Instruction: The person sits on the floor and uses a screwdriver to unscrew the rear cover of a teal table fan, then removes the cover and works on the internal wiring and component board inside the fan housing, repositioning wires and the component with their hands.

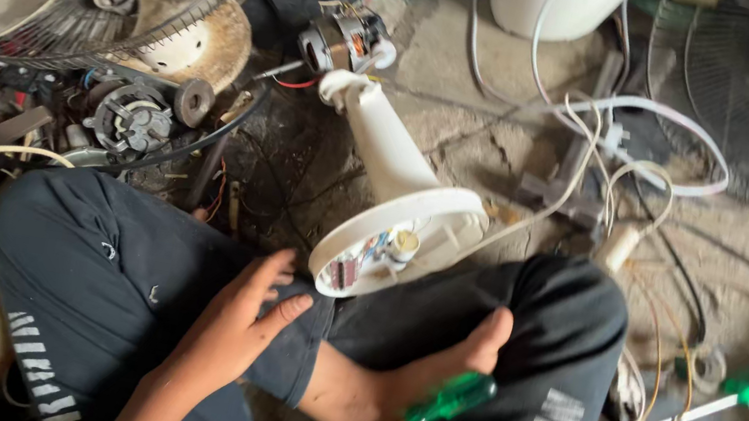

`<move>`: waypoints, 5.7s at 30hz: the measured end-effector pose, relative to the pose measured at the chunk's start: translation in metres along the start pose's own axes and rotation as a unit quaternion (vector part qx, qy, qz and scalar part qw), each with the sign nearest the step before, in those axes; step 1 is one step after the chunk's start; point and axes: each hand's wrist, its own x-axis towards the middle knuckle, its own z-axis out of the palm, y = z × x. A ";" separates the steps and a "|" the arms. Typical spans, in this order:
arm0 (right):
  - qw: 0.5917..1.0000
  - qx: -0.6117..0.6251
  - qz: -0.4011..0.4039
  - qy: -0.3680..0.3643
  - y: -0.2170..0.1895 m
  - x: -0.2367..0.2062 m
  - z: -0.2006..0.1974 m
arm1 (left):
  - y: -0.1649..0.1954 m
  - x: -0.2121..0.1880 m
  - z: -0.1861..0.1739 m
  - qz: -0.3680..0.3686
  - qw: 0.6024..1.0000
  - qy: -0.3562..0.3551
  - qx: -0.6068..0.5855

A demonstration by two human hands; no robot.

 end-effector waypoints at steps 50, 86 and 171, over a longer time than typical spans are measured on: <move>0.840 0.030 -0.533 -0.095 -0.393 -0.208 0.077 | 0.029 0.147 -0.104 0.152 0.869 0.341 -0.325; 0.877 0.201 -0.404 -0.167 -0.416 -0.204 0.136 | 0.032 0.142 -0.108 0.137 0.876 0.351 -0.302; 0.858 0.196 -0.383 -0.281 -0.434 -0.182 0.142 | 0.026 0.140 -0.111 0.142 0.871 0.343 -0.323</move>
